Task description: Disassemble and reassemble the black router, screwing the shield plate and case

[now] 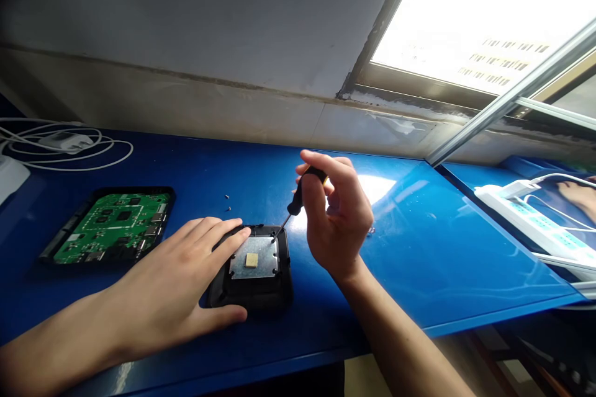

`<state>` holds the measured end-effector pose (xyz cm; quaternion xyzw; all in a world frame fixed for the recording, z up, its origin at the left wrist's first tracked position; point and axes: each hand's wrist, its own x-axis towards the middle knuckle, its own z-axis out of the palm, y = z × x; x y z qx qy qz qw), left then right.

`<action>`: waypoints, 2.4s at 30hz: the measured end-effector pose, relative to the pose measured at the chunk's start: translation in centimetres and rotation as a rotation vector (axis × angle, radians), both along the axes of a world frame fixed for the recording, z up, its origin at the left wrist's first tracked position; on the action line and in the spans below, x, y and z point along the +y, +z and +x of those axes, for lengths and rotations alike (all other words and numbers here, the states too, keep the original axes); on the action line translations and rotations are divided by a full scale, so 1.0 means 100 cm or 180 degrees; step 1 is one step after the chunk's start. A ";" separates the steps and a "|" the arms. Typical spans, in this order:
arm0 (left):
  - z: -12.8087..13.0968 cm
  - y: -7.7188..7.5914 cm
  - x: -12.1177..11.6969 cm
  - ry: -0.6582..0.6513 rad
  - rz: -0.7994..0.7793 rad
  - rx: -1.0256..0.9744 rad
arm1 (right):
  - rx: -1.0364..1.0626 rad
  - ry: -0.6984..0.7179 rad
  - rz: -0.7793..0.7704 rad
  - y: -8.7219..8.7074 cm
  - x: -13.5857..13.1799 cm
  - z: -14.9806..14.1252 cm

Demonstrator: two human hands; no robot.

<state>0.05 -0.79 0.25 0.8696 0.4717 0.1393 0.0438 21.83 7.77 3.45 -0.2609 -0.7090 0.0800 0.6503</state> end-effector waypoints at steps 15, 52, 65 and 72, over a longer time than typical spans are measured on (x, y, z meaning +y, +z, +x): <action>0.000 -0.001 0.001 -0.0042 0.0050 -0.0021 | 0.0080 -0.0167 0.0085 0.001 0.000 -0.001; 0.002 0.006 0.003 0.0157 -0.0242 -0.0346 | 0.0202 -0.0131 0.0037 0.000 -0.003 -0.003; 0.013 0.013 0.005 0.0279 -0.0353 -0.0550 | 0.0003 -0.0302 0.0289 0.000 -0.002 -0.002; 0.013 0.011 0.007 0.0204 -0.0533 -0.0775 | 0.0340 -0.0166 0.0083 -0.001 -0.004 -0.006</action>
